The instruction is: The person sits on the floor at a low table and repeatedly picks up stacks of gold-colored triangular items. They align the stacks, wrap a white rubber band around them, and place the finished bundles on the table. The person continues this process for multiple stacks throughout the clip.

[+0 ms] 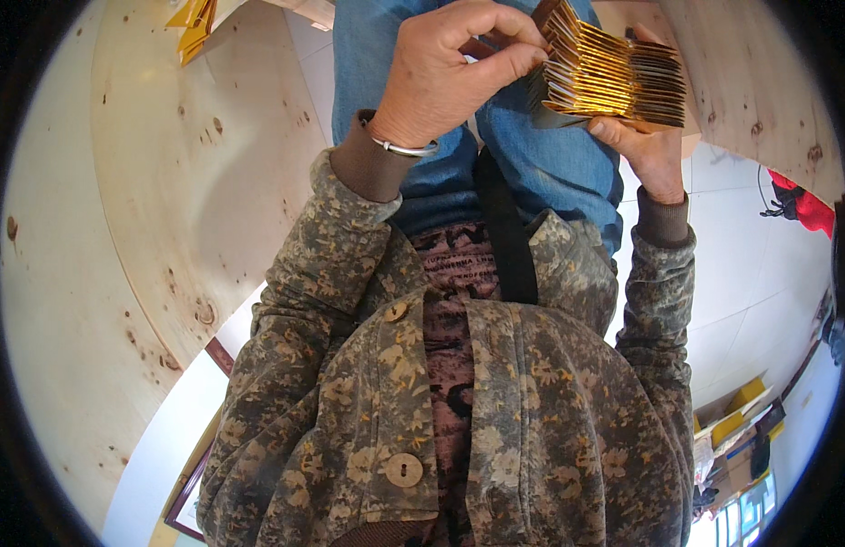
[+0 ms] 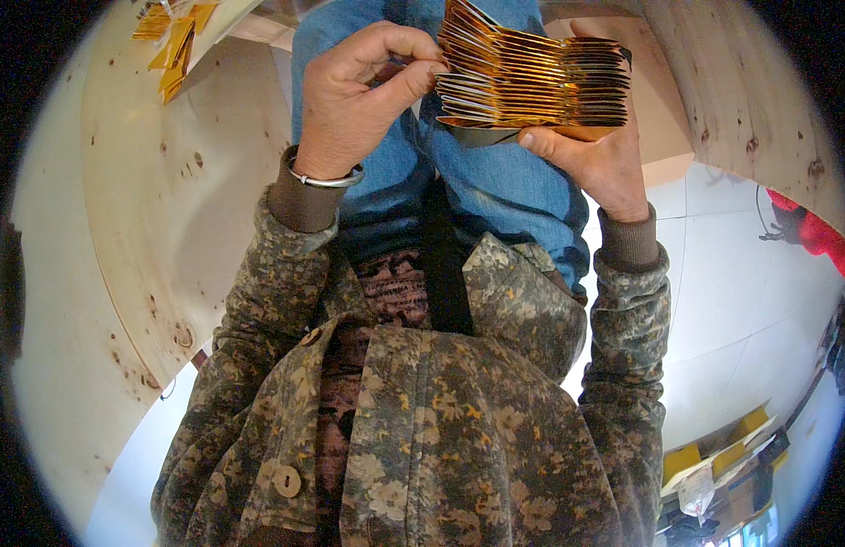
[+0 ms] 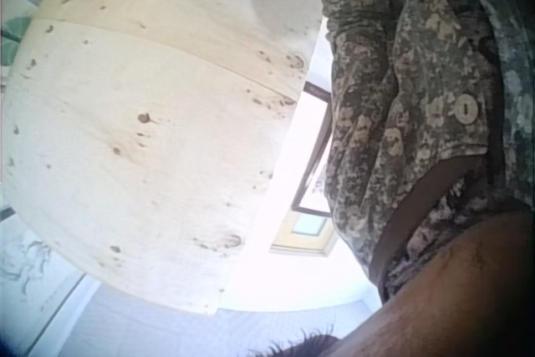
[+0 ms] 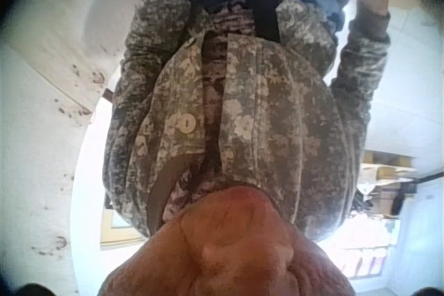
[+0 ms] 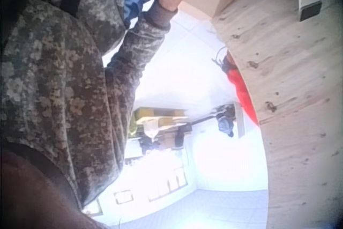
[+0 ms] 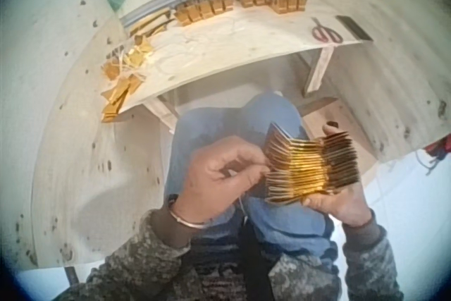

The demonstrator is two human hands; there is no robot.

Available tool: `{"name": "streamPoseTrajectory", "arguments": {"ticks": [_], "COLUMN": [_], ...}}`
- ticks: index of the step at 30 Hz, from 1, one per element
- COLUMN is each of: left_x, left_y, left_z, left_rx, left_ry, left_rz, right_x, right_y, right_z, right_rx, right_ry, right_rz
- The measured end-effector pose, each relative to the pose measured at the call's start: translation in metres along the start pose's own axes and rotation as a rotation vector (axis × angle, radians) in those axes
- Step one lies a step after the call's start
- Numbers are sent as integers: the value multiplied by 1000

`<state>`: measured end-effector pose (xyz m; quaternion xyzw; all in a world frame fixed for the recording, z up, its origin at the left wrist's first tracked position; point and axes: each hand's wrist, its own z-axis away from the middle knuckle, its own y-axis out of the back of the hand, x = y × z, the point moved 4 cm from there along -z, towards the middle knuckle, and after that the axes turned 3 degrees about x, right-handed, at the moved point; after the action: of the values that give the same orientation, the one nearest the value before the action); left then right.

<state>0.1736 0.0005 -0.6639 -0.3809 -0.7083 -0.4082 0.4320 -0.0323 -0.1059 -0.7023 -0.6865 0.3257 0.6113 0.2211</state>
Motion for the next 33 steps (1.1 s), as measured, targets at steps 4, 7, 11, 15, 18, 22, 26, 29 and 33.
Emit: {"name": "streamPoseTrajectory", "arguments": {"ticks": [4,7,11,15,18,22,26,29,33], "left_x": [-3,-4,0,6,5,3,3,3,5], "left_y": [0,0,-1,-2,-2,-1,1,0,-2], "left_z": [0,1,4,5,5,8,10,10,11], "left_rx": [1,0,-8,-10,15,40,32,22,32], "left_ry": [-41,-24,-50,-140,-141,-121,-128,-141,-144], "left_rz": [32,41,3,-129,-102,-74,-99,-106,-163], "right_x": [0,0,0,-1,-3,-4,-4,-3,-2], "right_y": [-1,-2,-5,-6,-6,-8,-7,-6,-5], "right_z": [0,0,1,1,1,0,-1,-1,0], "right_rx": [-17,4,-3,8,23,28,14,21,44], "right_ry": [11,-7,-1,15,51,107,153,171,175], "right_rz": [-21,-80,-81,-50,-34,-50,8,62,88]}}
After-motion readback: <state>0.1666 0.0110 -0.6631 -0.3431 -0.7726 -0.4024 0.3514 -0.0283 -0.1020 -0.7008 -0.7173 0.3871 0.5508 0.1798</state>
